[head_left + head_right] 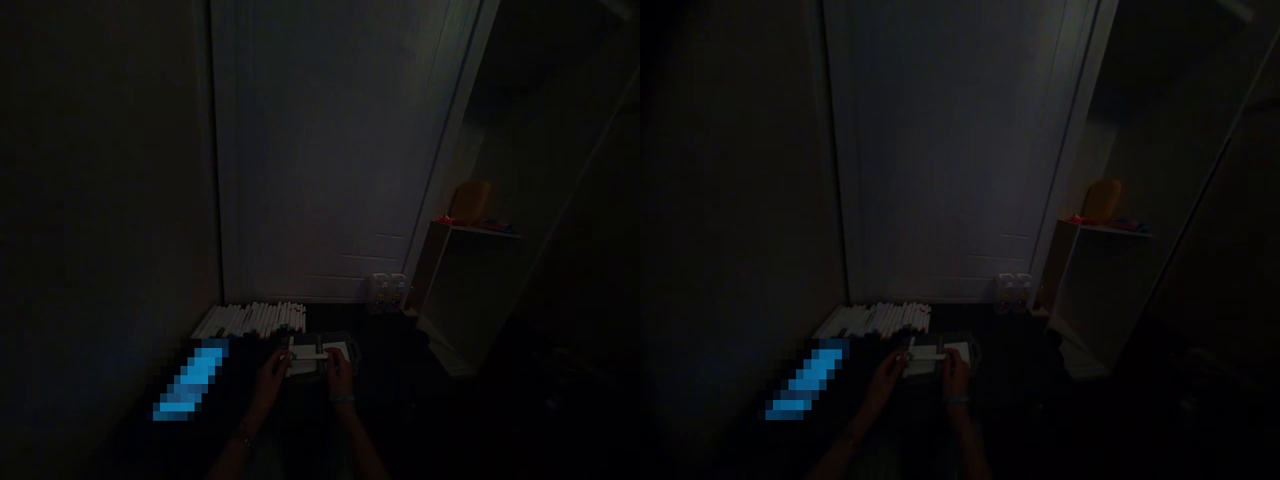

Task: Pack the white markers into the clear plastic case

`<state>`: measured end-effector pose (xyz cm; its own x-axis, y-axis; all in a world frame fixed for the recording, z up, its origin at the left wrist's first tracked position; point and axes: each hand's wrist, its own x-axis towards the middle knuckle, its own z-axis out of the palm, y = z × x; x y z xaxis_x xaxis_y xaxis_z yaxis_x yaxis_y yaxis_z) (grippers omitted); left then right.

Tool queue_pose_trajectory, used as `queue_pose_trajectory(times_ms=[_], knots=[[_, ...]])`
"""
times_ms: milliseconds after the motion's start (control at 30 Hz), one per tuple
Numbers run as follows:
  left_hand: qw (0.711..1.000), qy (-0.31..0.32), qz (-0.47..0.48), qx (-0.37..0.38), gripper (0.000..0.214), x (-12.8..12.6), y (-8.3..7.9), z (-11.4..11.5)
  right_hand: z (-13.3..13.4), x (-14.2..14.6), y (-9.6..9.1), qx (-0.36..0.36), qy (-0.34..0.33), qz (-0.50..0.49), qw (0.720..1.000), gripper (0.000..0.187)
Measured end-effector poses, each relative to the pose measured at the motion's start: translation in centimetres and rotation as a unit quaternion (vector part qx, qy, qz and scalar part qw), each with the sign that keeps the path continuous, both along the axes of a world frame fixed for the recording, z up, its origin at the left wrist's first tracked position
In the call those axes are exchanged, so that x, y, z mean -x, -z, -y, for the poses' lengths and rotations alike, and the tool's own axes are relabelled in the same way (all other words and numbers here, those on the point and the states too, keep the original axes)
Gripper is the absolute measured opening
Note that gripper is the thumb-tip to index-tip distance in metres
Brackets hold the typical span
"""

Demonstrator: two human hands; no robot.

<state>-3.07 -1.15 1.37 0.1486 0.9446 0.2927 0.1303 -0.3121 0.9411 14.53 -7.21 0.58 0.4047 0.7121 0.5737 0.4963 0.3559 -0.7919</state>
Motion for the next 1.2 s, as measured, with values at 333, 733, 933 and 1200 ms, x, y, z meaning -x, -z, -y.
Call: queue_pose_trajectory(times_ms=[333,733,933,1200], knots=[[1.0,0.008,0.021,0.012,0.04,-0.13,-0.4,0.23,0.17,0.06,-0.31,0.0,0.005,-0.003,1.0,0.027],[0.999,0.015,0.029,0.011,0.044,-0.17,-0.83,0.57,-0.05,0.05,0.02,0.011,0.008,-0.002,1.0,0.029],[1.0,0.007,0.007,0.005,0.046,-0.23,-0.89,0.72,-0.09,0.09,0.05,0.018,0.007,-0.014,1.0,0.032],[0.999,-0.005,0.011,0.039,0.05,-0.07,-0.73,0.47,-0.05,0.16,-0.15,0.002,-0.022,-0.035,0.999,0.03]])
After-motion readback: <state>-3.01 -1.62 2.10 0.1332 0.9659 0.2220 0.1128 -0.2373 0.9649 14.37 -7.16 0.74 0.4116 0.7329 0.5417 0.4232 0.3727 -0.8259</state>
